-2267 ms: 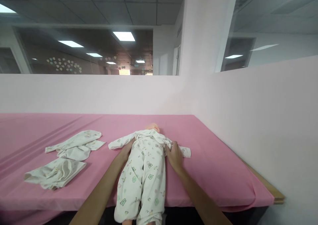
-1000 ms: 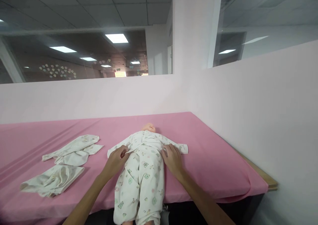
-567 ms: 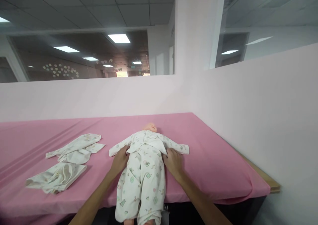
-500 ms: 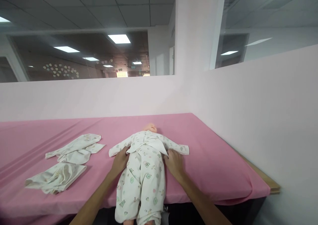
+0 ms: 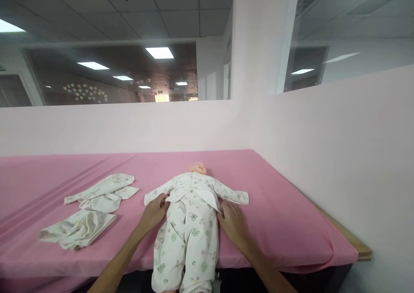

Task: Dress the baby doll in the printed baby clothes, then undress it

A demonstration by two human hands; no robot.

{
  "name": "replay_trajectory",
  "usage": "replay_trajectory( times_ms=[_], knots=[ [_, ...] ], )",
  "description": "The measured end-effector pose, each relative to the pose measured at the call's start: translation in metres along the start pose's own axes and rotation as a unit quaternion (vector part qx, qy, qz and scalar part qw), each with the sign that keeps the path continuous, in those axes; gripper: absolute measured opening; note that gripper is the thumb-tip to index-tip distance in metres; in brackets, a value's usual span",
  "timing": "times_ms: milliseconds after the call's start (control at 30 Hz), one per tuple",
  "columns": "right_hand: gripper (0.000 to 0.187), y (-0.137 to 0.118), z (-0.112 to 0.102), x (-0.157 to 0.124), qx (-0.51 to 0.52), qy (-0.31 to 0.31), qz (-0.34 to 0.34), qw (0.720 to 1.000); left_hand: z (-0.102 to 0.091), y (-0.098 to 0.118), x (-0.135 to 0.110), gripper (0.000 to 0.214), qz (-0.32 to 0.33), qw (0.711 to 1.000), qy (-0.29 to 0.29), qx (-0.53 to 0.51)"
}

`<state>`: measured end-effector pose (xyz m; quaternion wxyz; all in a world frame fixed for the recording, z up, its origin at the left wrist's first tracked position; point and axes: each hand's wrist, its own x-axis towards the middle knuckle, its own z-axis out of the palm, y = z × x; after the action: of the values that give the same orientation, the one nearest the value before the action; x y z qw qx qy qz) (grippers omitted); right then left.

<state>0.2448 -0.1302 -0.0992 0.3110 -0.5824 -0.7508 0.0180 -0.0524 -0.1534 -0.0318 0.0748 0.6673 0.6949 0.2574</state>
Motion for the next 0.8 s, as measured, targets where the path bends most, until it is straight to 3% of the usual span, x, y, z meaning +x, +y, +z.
replay_trajectory(
  times_ms=[100, 200, 300, 433, 633, 800],
  knots=[
    [0.022, -0.002, 0.004, 0.004, 0.037, 0.016, 0.018, 0.999, 0.003, 0.009, 0.003, 0.02, -0.054, 0.997, 0.045, -0.044],
    [0.033, 0.001, 0.003, 0.006, 0.038, 0.016, 0.045, 0.998, 0.008, 0.011, 0.007, 0.023, -0.059, 0.996, 0.066, -0.01],
    [0.039, 0.005, 0.003, 0.006, -0.005, 0.01, 0.062, 0.998, 0.016, 0.006, 0.01, 0.021, -0.05, 0.996, 0.033, 0.065],
    [0.043, 0.003, 0.004, 0.006, -0.073, -0.005, 0.107, 0.992, 0.026, -0.004, 0.016, 0.021, -0.065, 0.994, -0.005, 0.085],
    [0.048, -0.011, 0.006, 0.009, -0.044, -0.04, 0.107, 0.992, 0.034, -0.006, 0.032, 0.023, -0.09, 0.991, -0.032, 0.092],
    [0.047, -0.009, 0.005, 0.007, -0.023, -0.045, 0.092, 0.995, 0.022, -0.011, 0.027, 0.029, -0.066, 0.991, -0.037, 0.112]
  ],
)
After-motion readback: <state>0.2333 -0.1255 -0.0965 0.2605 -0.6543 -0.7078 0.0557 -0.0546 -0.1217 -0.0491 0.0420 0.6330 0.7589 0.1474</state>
